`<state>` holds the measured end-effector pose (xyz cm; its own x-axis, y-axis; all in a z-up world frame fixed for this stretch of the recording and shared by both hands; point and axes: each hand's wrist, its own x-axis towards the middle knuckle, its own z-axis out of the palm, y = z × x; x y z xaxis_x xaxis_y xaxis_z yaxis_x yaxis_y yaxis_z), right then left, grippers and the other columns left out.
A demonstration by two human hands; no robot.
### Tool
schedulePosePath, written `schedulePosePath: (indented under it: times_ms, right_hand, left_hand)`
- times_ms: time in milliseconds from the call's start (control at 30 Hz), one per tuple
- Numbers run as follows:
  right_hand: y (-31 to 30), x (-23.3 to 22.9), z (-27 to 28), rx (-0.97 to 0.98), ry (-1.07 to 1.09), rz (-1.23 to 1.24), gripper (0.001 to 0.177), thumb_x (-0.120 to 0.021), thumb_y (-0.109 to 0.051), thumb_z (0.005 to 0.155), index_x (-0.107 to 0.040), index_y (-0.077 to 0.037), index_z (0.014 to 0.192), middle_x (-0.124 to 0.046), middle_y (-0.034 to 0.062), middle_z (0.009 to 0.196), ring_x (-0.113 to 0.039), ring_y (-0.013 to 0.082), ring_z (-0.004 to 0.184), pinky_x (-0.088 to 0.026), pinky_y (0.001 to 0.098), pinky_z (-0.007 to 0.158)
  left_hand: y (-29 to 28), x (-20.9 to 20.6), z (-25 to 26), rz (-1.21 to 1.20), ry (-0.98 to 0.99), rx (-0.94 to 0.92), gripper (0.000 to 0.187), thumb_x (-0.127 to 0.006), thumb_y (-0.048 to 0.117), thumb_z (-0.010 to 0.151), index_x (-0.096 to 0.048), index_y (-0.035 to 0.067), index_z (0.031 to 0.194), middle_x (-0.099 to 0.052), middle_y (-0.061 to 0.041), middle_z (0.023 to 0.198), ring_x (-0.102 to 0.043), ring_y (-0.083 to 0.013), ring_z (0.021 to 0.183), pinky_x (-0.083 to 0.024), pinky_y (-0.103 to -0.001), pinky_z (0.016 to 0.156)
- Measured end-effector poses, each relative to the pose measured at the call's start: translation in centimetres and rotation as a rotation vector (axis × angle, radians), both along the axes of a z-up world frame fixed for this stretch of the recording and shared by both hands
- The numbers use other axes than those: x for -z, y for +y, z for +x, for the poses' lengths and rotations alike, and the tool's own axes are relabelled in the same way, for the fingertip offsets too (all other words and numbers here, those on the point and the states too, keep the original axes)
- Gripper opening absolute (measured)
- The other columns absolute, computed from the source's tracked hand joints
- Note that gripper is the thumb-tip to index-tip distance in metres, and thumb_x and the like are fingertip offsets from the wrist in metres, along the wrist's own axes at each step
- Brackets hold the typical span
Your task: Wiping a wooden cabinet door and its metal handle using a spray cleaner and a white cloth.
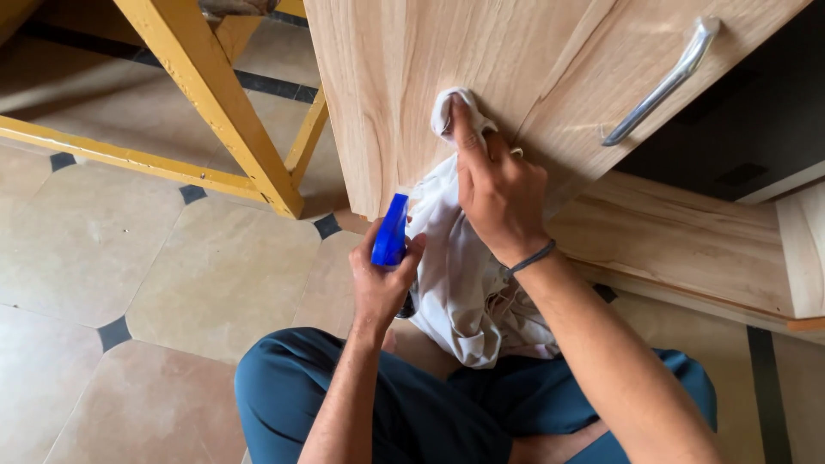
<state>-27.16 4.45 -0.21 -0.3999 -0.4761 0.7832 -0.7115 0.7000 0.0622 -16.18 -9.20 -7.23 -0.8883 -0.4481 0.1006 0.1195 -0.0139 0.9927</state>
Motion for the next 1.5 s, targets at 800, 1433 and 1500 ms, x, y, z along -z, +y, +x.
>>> schedulePosePath:
  times_ms: [800, 1433, 1500]
  right_hand:
    - [5.6, 5.0, -1.0, -0.007, -0.052, -0.088, 0.055, -0.062, -0.010, 0.108, -0.045, -0.023, 0.158, -0.076, 0.0187, 0.107, -0.075, 0.0215, 0.079, -0.061, 0.0316, 0.059]
    - [10.0, 4.1, -0.3, 0.076, -0.078, -0.177, 0.053, -0.063, -0.012, 0.109, -0.045, -0.026, 0.157, -0.077, 0.0138, 0.104, -0.069, 0.0151, 0.065, -0.059, 0.0283, 0.054]
    - [10.1, 3.6, 0.4, 0.059, -0.076, -0.218, 0.053, -0.061, -0.012, 0.110, -0.044, -0.025, 0.158, -0.076, 0.0123, 0.104, -0.070, 0.0154, 0.068, -0.060, 0.0288, 0.057]
  left_hand:
    - [1.9, 0.1, -0.2, -0.023, 0.012, 0.049, 0.026, -0.078, 0.011, 0.084, -0.072, 0.002, 0.108, -0.062, 0.002, 0.069, -0.055, -0.0030, 0.062, -0.047, -0.023, 0.055]
    - [3.9, -0.1, 0.0, -0.107, -0.038, 0.137, 0.030, -0.079, 0.012, 0.083, -0.073, 0.001, 0.110, -0.063, 0.002, 0.067, -0.056, -0.0037, 0.061, -0.047, -0.024, 0.056]
    - [4.2, 0.2, -0.1, -0.139, -0.021, 0.152, 0.030, -0.080, 0.012, 0.083, -0.074, 0.001, 0.110, -0.063, 0.001, 0.067, -0.056, -0.0042, 0.061, -0.048, -0.024, 0.056]
